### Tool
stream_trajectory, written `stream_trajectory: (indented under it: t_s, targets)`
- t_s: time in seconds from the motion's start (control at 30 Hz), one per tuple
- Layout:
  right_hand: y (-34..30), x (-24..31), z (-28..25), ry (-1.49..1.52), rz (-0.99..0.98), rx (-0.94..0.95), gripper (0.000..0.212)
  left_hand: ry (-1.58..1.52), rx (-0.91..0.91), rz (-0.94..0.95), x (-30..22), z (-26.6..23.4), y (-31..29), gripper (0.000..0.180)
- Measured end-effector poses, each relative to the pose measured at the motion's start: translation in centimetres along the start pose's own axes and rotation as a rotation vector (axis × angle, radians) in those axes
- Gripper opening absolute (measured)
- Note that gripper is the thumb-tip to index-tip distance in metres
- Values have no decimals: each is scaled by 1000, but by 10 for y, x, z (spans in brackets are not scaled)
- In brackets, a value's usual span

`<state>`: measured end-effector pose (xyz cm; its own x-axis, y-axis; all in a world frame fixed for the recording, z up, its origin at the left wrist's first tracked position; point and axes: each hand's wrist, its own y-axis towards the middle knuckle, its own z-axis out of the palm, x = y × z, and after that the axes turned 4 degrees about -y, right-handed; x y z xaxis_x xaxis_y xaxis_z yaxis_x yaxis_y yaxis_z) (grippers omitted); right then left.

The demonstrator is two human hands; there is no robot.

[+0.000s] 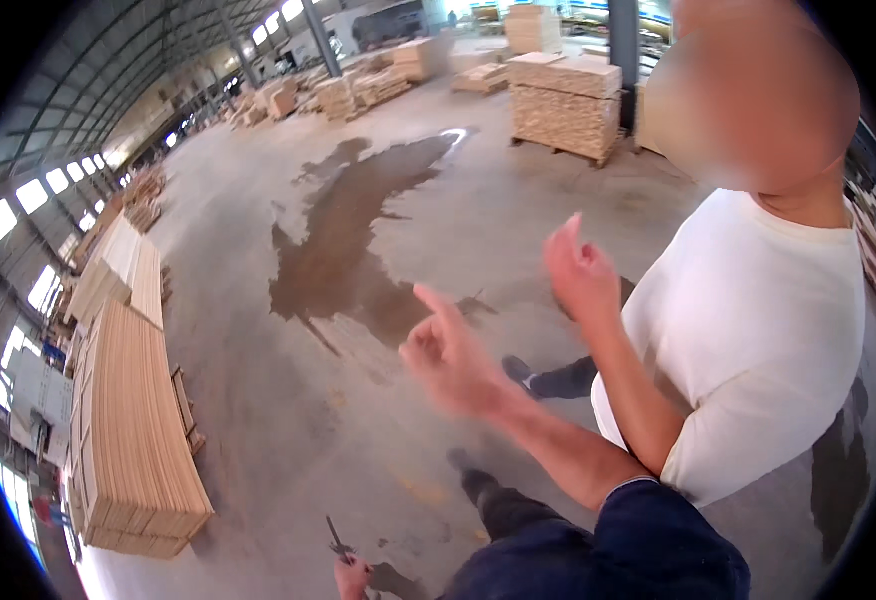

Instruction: The person walks through a woodworking shop, then kneels to assemble a wooden rectangular frame with two assistants, using a pencil to mark wood and a scraper to clear debris, finally reviewing and marking a document.

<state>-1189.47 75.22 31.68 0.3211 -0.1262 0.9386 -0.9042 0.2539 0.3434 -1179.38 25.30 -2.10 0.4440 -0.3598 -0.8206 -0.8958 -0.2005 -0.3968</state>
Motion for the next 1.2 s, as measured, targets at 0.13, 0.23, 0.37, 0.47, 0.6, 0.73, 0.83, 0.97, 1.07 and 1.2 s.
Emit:
stream_trajectory:
  t_s: [0.13, 0.23, 0.37, 0.47, 0.6, 0.73, 0.83, 0.97, 1.07, 1.2]
  targets:
    - [153, -57, 64, 42, 12, -76, 72, 175, 62, 22, -71, -2, 173, 13]
    - [289, -101, 129, 75, -24, -112, 75, 158, 18, -121, -94, -12, 241, 10]
    - [452, -97, 227, 190, -138, -82, 74, 219, 99, -459, -99, -33, 297, 12]
    - [581, -128, 291, 99, -50, -108, 75, 189, 113, -582, -153, -49, 386, 14]
    - [715, -199, 389, 104, -125, -59, 77, 182, 93, -651, -236, -99, 559, 17]
    - [849, -245, 490, 148, 16, 14, 77, 149, 41, -635, -354, -153, 762, 20]
    - [962, -271, 557, 185, 25, 16, 79, 109, -26, -609, -446, -191, 919, 22]
    - [1108, -331, 629, 236, -160, 22, 81, 33, -83, -561, -546, -203, 1159, 25]
    - [1228, -394, 673, 247, -126, 39, 82, 163, -86, -497, -610, -203, 1296, 25]
    - [1407, -476, 729, 298, -178, -80, 85, 322, 128, -197, -632, -226, 1429, 24]
